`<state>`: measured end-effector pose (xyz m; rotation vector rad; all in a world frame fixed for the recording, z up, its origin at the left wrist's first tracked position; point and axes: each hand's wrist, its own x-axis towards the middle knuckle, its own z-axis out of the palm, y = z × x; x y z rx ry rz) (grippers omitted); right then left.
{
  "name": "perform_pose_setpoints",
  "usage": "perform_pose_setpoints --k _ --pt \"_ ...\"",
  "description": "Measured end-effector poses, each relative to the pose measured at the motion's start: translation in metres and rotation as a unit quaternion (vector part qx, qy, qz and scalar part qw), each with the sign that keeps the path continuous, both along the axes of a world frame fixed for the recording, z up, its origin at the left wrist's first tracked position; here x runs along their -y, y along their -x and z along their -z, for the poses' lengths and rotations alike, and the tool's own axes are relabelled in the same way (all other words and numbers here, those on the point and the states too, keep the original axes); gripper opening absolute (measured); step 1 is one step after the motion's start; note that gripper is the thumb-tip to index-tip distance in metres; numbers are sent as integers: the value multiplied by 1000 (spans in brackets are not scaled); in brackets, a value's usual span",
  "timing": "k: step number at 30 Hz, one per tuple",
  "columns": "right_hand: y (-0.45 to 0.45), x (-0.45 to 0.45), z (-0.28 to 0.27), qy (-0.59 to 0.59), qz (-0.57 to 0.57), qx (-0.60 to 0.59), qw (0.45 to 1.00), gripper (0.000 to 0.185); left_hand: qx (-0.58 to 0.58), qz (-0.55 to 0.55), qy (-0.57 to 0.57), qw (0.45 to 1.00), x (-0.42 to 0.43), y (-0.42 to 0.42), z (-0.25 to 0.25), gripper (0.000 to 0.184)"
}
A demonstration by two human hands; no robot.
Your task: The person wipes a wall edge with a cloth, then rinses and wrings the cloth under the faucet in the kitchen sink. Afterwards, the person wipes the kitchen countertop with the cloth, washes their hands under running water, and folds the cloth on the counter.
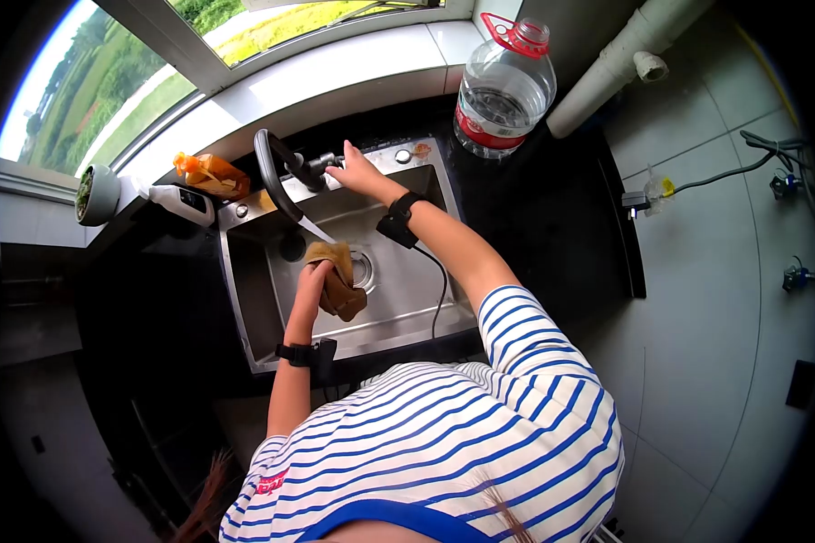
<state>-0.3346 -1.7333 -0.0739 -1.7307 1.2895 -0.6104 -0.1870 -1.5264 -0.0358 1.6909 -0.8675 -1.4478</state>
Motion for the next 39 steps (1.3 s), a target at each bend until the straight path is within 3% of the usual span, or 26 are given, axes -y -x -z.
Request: perform_pose_setpoints --k 2,4,5,6,7,9,10,12,14,16,17,19,22,24,26,27,28,29,30,31,32,34,35,36,38,39 --pt "6 -22 2 111 137 44 983 68 34 8 18 999 28 1 7 36" --pt "12 -51 -6 58 162 136 976 47 60 39 38 997 51 -1 17 41" --pt "12 -66 -6 42 167 173 970 44 140 82 0 987 60 -4 15 38" --pt "11 -77 -6 26 171 210 962 40 106 50 104 988 64 0 20 35" --pt "11 -84 -6 24 171 209 962 40 101 53 118 986 67 0 23 32" --pt "14 -100 -11 -135 71 254 955 36 94 56 126 986 68 -2 25 30" --pt "15 -105 -16 -138 71 252 955 36 110 80 127 983 70 -4 23 28" --pt "13 -112 -27 -301 20 365 881 32 127 102 126 979 68 -6 13 26" --pt "9 -110 -27 -310 38 372 874 25 221 180 168 944 67 -5 -6 25" --pt "10 -107 -38 -417 15 366 832 17 257 197 188 927 65 -13 -2 22" --pt "5 -109 -43 -388 17 314 866 13 300 243 194 902 68 -18 3 21" --pt "-5 -114 -63 -388 6 339 857 14 375 298 197 856 70 -25 9 20" --pt "-15 -113 -50 -399 4 388 830 17 335 271 130 893 69 -30 7 20" --pt "-21 -114 -37 -409 12 413 813 18 364 316 182 857 67 -33 -5 20" --pt "-24 -118 -33 -369 40 407 835 20 446 268 236 821 66 -34 -9 24" --pt "-25 -114 -10 -333 59 352 872 27 430 262 228 833 69 -37 -4 27" --pt "-24 -113 9 -335 57 351 872 27 430 260 226 834 68 -37 -9 27" --pt "-21 -114 25 -164 30 255 952 39 404 254 217 852 67 -34 -20 26" --pt "-16 -116 33 15 1 148 989 54 377 246 208 868 65 -34 -25 26" --pt "-9 -121 8 -10 -35 118 992 79 335 241 218 884 68 -35 -22 26" --pt "-10 -124 -1 -13 -39 116 992 79 334 237 215 887 69 -37 -20 26" --pt "-11 -126 -7 34 -120 43 991 83 191 226 181 938 73 -40 -26 27" --pt "-12 -126 -6 34 -121 43 991 83 137 209 212 945 78 -41 -11 38" --pt "-13 -122 -3 16 -102 47 994 79 137 208 212 945 78 -44 -12 38" --pt "-17 -110 2 -19 -67 54 996 71 185 225 207 934 80 -51 -14 57" --pt "-14 -105 2 19 -57 6 998 52 186 222 206 935 78 -54 -13 57"
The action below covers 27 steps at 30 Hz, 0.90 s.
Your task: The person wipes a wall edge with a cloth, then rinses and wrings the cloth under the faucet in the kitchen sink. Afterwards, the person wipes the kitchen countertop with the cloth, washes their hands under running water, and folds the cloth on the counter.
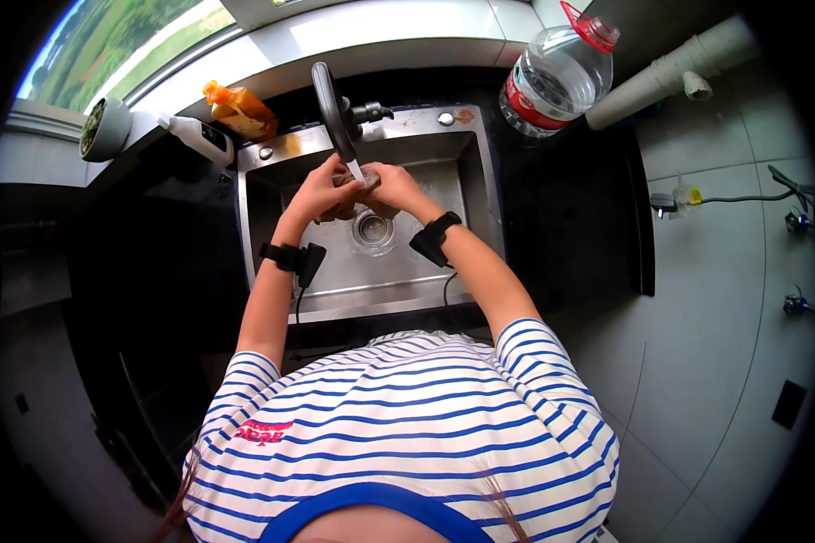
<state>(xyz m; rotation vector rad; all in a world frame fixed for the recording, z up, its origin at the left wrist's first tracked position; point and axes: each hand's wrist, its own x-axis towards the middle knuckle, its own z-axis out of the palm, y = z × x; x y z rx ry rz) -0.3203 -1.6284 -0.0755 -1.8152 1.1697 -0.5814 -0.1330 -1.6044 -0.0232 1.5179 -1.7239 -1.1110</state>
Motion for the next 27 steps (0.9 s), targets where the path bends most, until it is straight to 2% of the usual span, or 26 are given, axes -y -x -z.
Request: perform_pose_setpoints --k 1,2,3,4,5,6,7,8,9,11,13,15,17,19,20,22,24,25,27 --pt "4 4 -6 -17 0 -36 999 42 40 24 15 999 -5 -3 2 62" --pt "6 6 -12 -32 1 -44 999 41 80 48 29 995 -10 -6 5 67" --pt "7 8 -19 -46 1 -52 998 40 74 72 -24 994 -14 -5 3 72" --pt "5 3 -31 41 -4 -70 997 33 136 88 -49 986 -15 -4 9 64" --pt "4 2 -30 39 -6 -69 997 33 197 104 -74 972 -16 -3 18 55" --pt "5 2 -29 151 -32 -110 982 29 198 103 -75 972 -17 -2 30 55" --pt "6 3 -28 262 -58 -149 952 25 209 75 -88 971 -17 -1 38 44" --pt "7 2 -27 287 -58 -143 945 23 220 45 -97 970 -12 -1 45 33" --pt "9 1 -25 284 -45 -149 946 25 251 31 -56 966 -15 3 33 28" --pt "15 -1 -6 265 -23 -156 951 33 229 10 17 973 -11 3 48 29" --pt "16 -8 -5 212 0 -137 968 56 211 -23 90 973 -12 16 34 27" --pt "12 -14 -7 218 -30 -16 975 76 152 -63 69 984 -10 26 42 27" --pt "3 -22 -10 162 -55 59 984 81 77 -78 70 992 -16 35 37 29" --pt "0 -26 -8 109 -18 17 994 80 104 -63 84 989 -22 38 35 37" --pt "-1 -29 -7 107 26 -10 994 74 86 -67 79 991 -24 38 42 39" --pt "4 -25 -13 111 17 -29 993 68 72 -64 76 992 -26 29 52 40" --pt "7 -24 -22 124 28 -46 991 53 -134 -81 -105 982 -25 19 68 52" --pt "8 -23 -19 126 32 -43 991 53 -130 -77 -103 983 -27 16 80 52" --pt "10 -21 -15 125 56 -44 990 45 -105 -62 -28 992 -37 9 101 77"
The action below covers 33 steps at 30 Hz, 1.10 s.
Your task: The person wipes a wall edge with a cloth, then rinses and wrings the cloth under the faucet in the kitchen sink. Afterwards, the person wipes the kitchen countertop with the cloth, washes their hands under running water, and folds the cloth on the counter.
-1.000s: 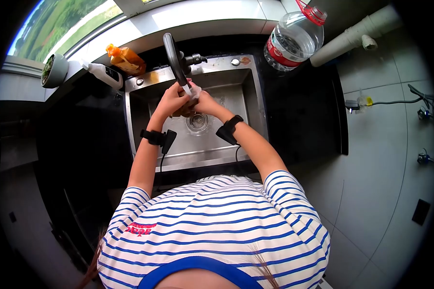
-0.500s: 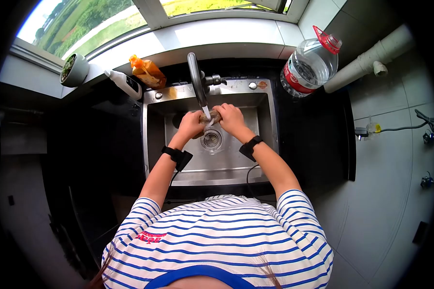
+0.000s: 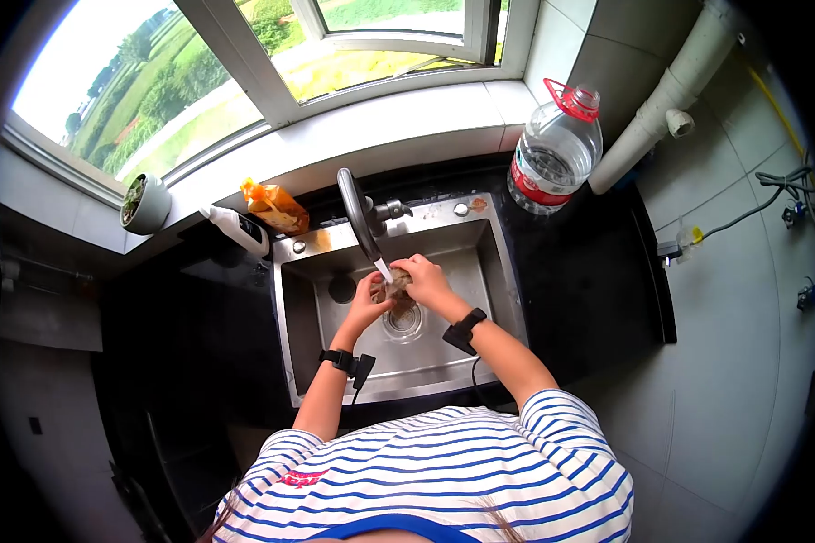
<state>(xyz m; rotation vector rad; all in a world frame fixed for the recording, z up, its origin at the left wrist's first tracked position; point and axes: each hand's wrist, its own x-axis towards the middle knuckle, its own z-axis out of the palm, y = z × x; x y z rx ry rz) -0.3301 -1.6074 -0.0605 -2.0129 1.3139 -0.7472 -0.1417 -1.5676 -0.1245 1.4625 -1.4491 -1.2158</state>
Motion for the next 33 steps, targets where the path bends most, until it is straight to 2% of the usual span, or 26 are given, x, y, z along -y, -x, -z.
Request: perform_pose_setpoints --k 1,2,4,5,7,8,9,10,11,12,13,14,16,17,18,20,21,22,23,24,25,26,27,29,30,33 --pt "0 -1 -7 -7 1 10 1000 40 61 48 45 996 -3 -2 2 86" --pt "-1 -5 -13 -3 3 11 1000 40 58 57 66 994 -7 4 5 89" --pt "-7 -13 -19 -8 37 26 999 41 82 31 102 991 -16 25 -4 94" --pt "-9 -15 -15 -36 30 76 996 40 83 31 107 990 -15 34 -5 94" --pt "-12 -20 -19 -34 47 110 992 39 -127 -15 28 991 -13 50 2 76" --pt "-14 -23 -20 -37 63 144 987 39 -125 -17 30 992 -11 57 5 76" --pt "-14 -22 -16 -96 60 202 973 41 -128 -104 74 984 -9 62 4 65" --pt "-11 -24 -12 -98 57 204 972 41 -130 -191 116 966 -9 63 3 55" --pt "-8 -27 -7 -229 99 357 900 43 -68 -203 101 972 -11 60 3 41" --pt "-5 -30 -6 -350 137 492 785 45 -65 -206 99 971 -12 58 -4 41" --pt "0 -33 7 -359 160 528 753 41 36 -179 108 977 -13 56 -12 40" --pt "9 -34 19 -363 156 528 752 41 137 -150 114 972 -16 54 -17 39" --pt "17 -33 15 -536 216 614 538 33 175 -134 123 968 -20 52 -8 41" --pt "22 -35 13 -578 200 554 565 28 201 -104 136 965 -22 52 -3 43" --pt "17 -34 25 -582 198 552 563 28 226 -73 147 960 -26 53 -1 44" --pt "3 -35 75 -575 240 618 479 24 254 -46 131 957 -36 59 -11 45" --pt "-6 -37 88 -467 324 598 565 33 241 -41 120 962 -39 62 -12 43" --pt "-13 -35 81 -413 387 570 596 32 228 -37 107 967 -43 64 -13 43" --pt "-20 -35 74 -372 401 546 635 30 226 -58 119 965 -46 66 -13 38" --pt "-26 -33 62 -327 414 519 672 28 235 -33 34 971 -44 63 -10 33" --pt "-30 -31 67 -309 381 496 717 28 207 -30 -11 978 -43 62 -18 29" --pt "-32 -31 74 -293 348 470 757 28 229 -44 -71 970 -41 60 -15 27" --pt "-33 -33 75 -280 303 478 776 27 220 -37 -122 967 -36 57 -15 26" --pt "-34 -32 71 -239 212 465 826 25 232 -17 -158 960 -30 52 -42 23" --pt "-34 -32 66 -211 164 445 855 24 192 -7 -148 970 -27 44 -29 23" --pt "-28 -30 46 -224 43 419 879 20 66 51 -220 972 -19 25 -20 17"
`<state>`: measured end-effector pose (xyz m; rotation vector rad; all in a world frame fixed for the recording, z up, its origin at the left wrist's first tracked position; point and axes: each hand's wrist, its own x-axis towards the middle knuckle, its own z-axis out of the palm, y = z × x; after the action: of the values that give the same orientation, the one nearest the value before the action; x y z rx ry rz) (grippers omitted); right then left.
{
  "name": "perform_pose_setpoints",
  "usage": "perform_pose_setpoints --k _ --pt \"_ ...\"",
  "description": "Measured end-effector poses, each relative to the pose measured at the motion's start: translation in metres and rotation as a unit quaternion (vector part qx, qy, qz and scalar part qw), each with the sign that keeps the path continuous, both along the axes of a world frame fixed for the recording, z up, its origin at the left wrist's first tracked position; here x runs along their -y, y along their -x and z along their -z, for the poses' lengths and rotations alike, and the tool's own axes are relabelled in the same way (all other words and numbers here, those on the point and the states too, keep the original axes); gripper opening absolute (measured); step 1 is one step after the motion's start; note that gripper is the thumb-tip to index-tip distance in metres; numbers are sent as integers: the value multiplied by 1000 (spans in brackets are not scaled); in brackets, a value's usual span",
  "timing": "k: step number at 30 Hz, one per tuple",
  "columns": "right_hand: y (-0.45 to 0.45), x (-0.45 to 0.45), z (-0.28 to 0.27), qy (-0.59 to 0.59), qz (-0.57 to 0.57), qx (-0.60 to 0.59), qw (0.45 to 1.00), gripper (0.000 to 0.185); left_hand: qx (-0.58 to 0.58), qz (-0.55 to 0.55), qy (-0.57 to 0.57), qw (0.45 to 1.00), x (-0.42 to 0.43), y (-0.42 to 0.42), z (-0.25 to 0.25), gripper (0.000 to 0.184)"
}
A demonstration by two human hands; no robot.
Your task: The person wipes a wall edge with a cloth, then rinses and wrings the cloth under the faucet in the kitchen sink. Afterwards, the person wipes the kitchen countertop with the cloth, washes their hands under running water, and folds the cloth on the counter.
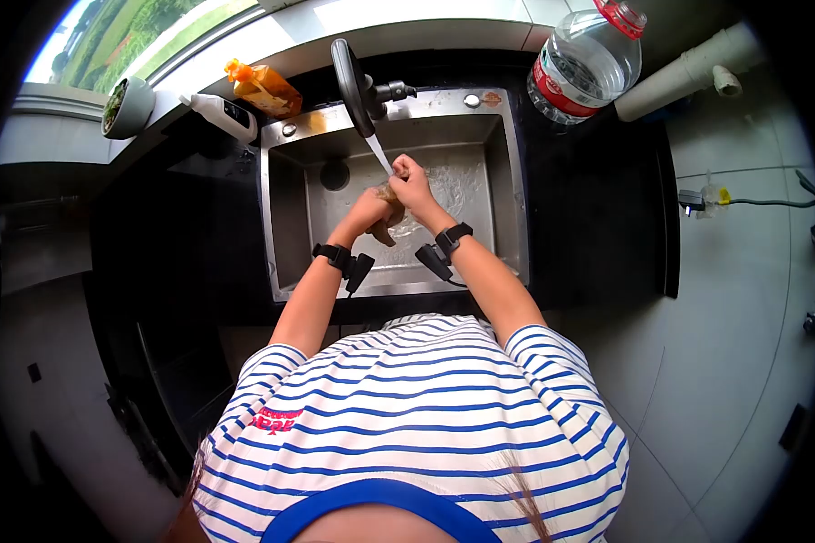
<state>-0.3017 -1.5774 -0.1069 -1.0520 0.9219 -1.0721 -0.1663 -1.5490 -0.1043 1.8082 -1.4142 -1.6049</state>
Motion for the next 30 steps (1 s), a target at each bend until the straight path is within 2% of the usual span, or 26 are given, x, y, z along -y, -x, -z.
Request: perform_pose_setpoints --k 1,4,8,10,11,13,14,16,19,20,23,24,25,27,28,29,30 --pt "3 1 -4 -5 -2 -1 1000 20 -48 -4 -47 998 3 -3 -4 14" --pt "12 7 -17 4 -150 -11 989 23 -80 49 -74 993 9 -13 0 10" --pt "17 26 -13 43 -202 -9 978 16 -126 53 -103 985 11 -13 -4 19" --pt "16 35 -34 127 -108 -243 956 36 -225 -63 -35 972 11 -9 6 28" --pt "21 46 -36 109 -130 -307 937 66 -225 -61 -34 972 12 -6 3 28" --pt "29 73 -26 188 -54 -310 930 77 -271 -162 -23 948 10 3 -28 34" --pt "33 88 -26 134 -48 -241 960 79 -284 -178 -31 942 12 4 -27 36" --pt "30 94 -78 -6 4 -118 993 83 -283 -174 -26 943 16 2 -18 37" --pt "26 127 -59 40 19 -186 981 80 -276 -180 -5 944 13 3 -17 39" --pt "29 130 -61 23 -8 -219 975 72 -272 -190 14 943 12 4 -19 40" --pt "17 119 -69 4 -60 -227 972 68 -246 -173 33 953 9 1 -3 43" --pt "6 108 -65 93 6 -260 961 66 -246 -172 33 953 8 1 -4 43" --pt "6 104 -65 72 -15 -254 964 69 -220 -164 36 961 6 3 -5 46" --pt "14 99 -64 55 -28 -140 988 78 -198 -150 40 968 3 10 -6 49" --pt "20 92 -72 57 -23 -143 988 78 -134 -122 102 978 2 10 -7 48" --pt "27 80 -79 -21 -13 -74 997 82 -68 -95 163 980 0 7 -8 48" --pt "30 65 -86 -97 -5 -4 995 87 -8 -67 154 986 -1 3 -15 51"
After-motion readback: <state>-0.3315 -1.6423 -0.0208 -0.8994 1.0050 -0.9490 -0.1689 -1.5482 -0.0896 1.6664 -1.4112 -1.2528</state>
